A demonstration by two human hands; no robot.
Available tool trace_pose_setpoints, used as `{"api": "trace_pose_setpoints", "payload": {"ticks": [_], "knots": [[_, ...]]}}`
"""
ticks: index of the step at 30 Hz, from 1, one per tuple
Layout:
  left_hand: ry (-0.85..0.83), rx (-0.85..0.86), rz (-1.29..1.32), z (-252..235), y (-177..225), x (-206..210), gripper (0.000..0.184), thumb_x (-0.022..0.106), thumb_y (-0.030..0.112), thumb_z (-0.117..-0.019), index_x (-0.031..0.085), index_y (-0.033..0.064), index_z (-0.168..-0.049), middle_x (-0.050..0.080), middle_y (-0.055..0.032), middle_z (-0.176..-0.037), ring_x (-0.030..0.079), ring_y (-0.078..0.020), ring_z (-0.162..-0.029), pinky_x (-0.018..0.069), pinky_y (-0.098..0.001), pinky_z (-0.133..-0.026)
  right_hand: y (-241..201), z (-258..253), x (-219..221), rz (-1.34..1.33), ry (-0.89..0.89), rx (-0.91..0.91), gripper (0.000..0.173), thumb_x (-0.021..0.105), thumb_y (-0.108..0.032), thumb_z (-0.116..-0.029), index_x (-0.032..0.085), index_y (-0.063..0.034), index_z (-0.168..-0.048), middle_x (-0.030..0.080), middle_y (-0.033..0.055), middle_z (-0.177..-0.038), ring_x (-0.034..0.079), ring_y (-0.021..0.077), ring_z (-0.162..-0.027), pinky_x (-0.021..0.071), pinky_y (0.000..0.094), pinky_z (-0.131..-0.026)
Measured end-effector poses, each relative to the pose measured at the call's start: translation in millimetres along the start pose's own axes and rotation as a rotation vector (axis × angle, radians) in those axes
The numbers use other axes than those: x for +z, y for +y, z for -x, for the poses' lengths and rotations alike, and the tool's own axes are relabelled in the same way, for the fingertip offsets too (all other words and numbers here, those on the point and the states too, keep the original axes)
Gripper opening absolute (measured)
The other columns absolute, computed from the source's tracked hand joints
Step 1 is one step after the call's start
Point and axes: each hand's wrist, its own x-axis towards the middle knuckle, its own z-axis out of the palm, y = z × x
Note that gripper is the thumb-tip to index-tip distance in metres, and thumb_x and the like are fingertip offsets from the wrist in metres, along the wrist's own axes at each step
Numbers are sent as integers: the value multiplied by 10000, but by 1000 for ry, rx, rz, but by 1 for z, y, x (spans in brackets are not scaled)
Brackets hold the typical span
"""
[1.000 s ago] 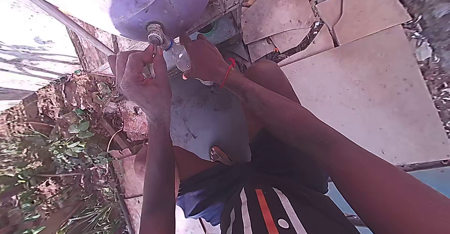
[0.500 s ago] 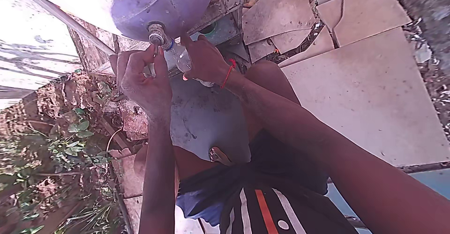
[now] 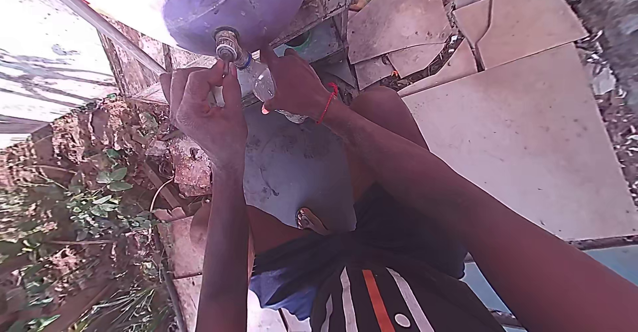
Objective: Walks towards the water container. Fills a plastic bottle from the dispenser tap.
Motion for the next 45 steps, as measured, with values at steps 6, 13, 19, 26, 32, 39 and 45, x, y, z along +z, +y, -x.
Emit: {"api": "trace_pose_setpoints", "payload": {"ticks": [6,13,19,26,32,39,45], "knots": [[-6,1,-1,0,0,-1,85,764,145,-926,770,62,-906,722,-75,-883,649,-169,-917,466,-275,-725,1,-1,2,7,14,-17,1025,908,-449,-669,415,-109,-1501,700,96,-1144,611,351,-1168,555,472,-874],[3,6,4,1,-1,0,87,766,142,-925,775,56,-915,724,-77,-887,644,-175,-918,460,-278,-725,-1,-2,2,7,5,-5,1011,907,-441,-672,420,-121,-1498,698,99,-1116,614,355,-1151,556,472,-849],[4,19,16,2,-2,0,82,760,136,-931,775,58,-914,735,-88,-907,641,-183,-918,454,-291,-734,-2,-1,1,13,8,-5,1003,907,-438,-673,426,-120,-1493,701,96,-1130,611,348,-1160,548,469,-871],[4,9,22,2,-2,0,87,766,147,-928,785,62,-932,725,-80,-896,636,-173,-910,452,-280,-728,0,-1,1,19,13,-12,997,903,-450,-675,433,-107,-1485,702,98,-1105,621,347,-1135,548,469,-864],[6,8,22,2,-2,1,78,763,138,-928,785,64,-934,734,-78,-907,638,-175,-911,452,-284,-730,0,-1,1,21,12,-14,1006,900,-456,-677,423,-106,-1490,704,93,-1078,629,341,-1114,545,467,-864],[0,5,16,2,-1,0,82,761,145,-932,779,65,-940,729,-76,-914,642,-161,-917,455,-272,-722,-1,0,1,24,11,-11,1028,900,-444,-683,396,-109,-1513,706,94,-1060,620,351,-1132,543,466,-872],[1,3,27,2,-2,1,84,763,144,-931,781,62,-940,728,-78,-910,638,-162,-910,456,-273,-724,0,-1,1,26,12,-13,1025,899,-442,-680,402,-101,-1509,705,101,-1064,619,358,-1129,543,470,-870]]}}
